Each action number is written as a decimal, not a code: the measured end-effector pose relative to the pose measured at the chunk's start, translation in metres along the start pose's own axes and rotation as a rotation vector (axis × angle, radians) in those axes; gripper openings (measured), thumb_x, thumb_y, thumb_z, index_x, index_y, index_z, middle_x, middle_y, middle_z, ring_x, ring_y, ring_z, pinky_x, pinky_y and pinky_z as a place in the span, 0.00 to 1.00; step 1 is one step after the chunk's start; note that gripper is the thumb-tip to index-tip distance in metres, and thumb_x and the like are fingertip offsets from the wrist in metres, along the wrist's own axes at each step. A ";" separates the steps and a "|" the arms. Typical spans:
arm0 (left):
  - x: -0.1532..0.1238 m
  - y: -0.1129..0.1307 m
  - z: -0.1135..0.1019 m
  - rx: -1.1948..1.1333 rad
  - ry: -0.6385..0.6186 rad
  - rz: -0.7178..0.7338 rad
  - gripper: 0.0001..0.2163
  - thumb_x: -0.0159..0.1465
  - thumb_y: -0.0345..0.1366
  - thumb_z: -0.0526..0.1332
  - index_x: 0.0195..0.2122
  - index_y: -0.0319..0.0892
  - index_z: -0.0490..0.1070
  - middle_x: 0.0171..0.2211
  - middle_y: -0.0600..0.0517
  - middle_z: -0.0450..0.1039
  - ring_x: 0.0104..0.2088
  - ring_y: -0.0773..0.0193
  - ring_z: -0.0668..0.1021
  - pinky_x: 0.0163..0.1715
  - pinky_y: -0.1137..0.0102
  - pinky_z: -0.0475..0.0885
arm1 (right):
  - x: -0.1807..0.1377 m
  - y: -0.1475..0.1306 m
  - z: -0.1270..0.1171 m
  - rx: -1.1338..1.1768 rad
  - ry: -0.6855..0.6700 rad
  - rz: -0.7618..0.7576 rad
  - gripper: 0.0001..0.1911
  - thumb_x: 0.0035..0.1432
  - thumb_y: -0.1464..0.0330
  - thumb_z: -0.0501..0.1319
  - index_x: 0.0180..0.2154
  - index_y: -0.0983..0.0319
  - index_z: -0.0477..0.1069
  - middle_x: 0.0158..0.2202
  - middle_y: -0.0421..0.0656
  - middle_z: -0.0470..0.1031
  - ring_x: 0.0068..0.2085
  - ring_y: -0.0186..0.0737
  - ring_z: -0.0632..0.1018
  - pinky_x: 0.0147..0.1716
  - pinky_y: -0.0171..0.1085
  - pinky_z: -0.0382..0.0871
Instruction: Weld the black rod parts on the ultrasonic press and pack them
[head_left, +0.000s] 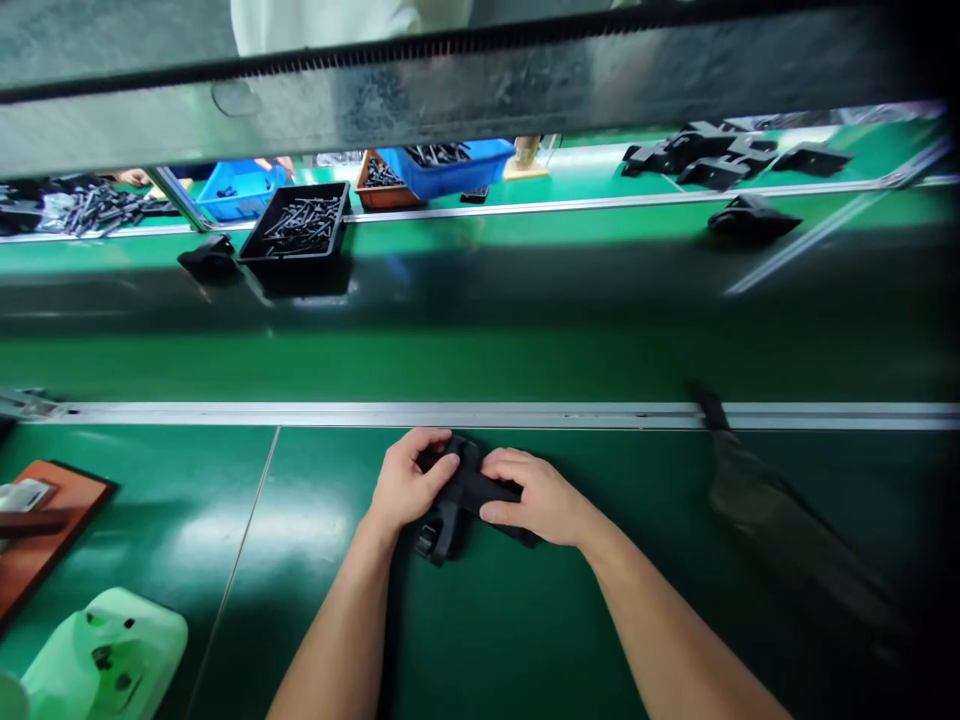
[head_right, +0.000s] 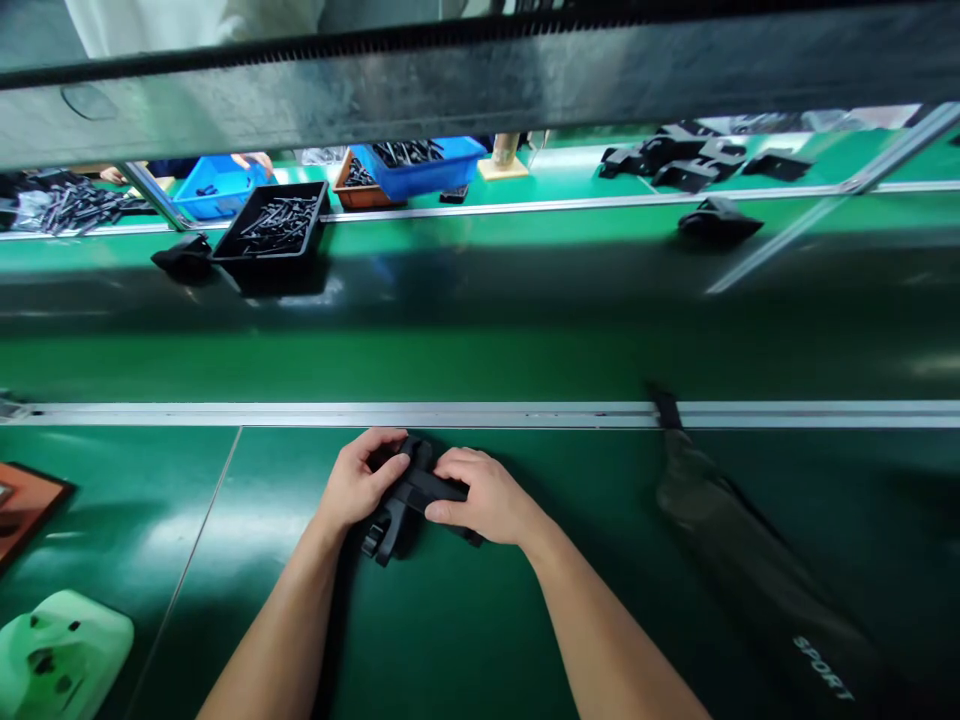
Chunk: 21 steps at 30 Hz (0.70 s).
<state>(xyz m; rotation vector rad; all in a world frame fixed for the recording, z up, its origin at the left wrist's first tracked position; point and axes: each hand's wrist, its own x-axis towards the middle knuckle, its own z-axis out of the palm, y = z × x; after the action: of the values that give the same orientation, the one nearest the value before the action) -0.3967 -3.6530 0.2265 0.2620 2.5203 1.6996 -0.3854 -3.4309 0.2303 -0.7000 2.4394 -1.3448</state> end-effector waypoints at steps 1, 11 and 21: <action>0.000 0.000 0.000 -0.005 -0.001 -0.002 0.12 0.61 0.37 0.64 0.46 0.42 0.75 0.42 0.49 0.78 0.43 0.61 0.78 0.47 0.65 0.71 | 0.000 0.000 0.000 -0.002 0.000 0.003 0.12 0.54 0.60 0.69 0.35 0.60 0.73 0.39 0.42 0.74 0.40 0.43 0.73 0.42 0.41 0.65; 0.000 -0.001 0.002 -0.032 0.019 -0.015 0.12 0.60 0.36 0.64 0.46 0.42 0.75 0.41 0.49 0.78 0.41 0.62 0.78 0.44 0.67 0.72 | -0.001 0.001 -0.001 -0.005 -0.025 0.016 0.14 0.56 0.56 0.67 0.36 0.60 0.74 0.40 0.44 0.75 0.41 0.45 0.73 0.43 0.43 0.65; -0.001 0.000 0.002 -0.014 0.030 0.001 0.12 0.60 0.35 0.64 0.45 0.42 0.75 0.41 0.50 0.78 0.40 0.62 0.78 0.44 0.67 0.73 | 0.000 -0.003 -0.002 -0.020 -0.032 0.025 0.16 0.57 0.53 0.66 0.36 0.60 0.74 0.40 0.45 0.75 0.41 0.46 0.73 0.42 0.43 0.68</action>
<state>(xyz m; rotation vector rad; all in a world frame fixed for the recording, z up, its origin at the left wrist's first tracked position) -0.3958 -3.6510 0.2258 0.2384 2.5281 1.7338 -0.3857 -3.4308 0.2335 -0.6877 2.4318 -1.2914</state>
